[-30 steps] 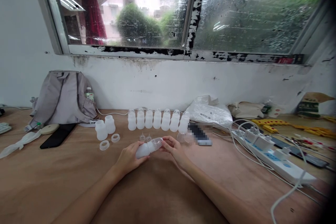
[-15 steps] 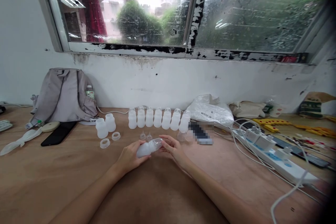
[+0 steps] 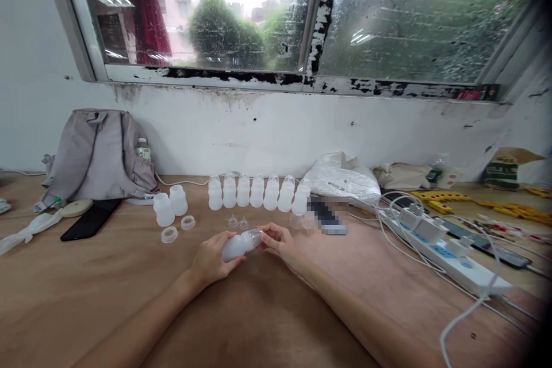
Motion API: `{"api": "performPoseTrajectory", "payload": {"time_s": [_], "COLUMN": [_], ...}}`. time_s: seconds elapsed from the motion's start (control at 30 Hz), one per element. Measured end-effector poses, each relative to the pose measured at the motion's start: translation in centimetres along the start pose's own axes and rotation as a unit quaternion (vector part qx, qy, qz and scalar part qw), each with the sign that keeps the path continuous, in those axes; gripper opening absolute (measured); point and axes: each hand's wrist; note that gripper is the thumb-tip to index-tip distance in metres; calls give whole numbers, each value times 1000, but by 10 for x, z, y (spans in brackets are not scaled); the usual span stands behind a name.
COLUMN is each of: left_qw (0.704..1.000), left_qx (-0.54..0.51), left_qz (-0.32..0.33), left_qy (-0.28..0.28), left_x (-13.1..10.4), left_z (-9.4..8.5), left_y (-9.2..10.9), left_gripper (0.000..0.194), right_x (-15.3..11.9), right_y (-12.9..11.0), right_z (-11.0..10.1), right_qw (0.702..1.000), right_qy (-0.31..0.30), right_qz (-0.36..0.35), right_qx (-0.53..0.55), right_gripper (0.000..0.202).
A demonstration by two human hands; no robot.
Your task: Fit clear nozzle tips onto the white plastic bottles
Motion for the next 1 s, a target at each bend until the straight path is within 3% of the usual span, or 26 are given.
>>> {"api": "performPoseTrajectory", "payload": {"time_s": [0.27,0.43,0.7,0.87,1.0], "left_qw": [1000,1000,989,973,969], "left_qx": [3,-17,-136,-220,-234], "left_qz": [0,-2,-4,-62,-75], "left_qy": [-4,-10,-52,-32,-2], "left_x": [0,7,9,9,12], "left_z": [-1,2,8,4,1], "left_y": [2,6,6,-1,-7], "left_gripper": [41,48,54,59,52], "right_x": [3,0,-11,-6,2], "right_y": [5,-7,-34,-28,-15], "right_z": [3,-4,-13,-22,-31], "right_qw": [1000,999,998,998,995], "right_qy": [12,24,-48,-3,30], "right_qz": [-16,-20,-2,39,56], "right_qx": [-16,-25,49,55,73], "right_gripper": [30,33,40,37,35]}}
Point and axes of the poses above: each hand's wrist, its own x-axis towards the middle knuckle, its own z-axis out of the palm, y = z × x, and after that the axes turned 15 degrees about z, right-handed
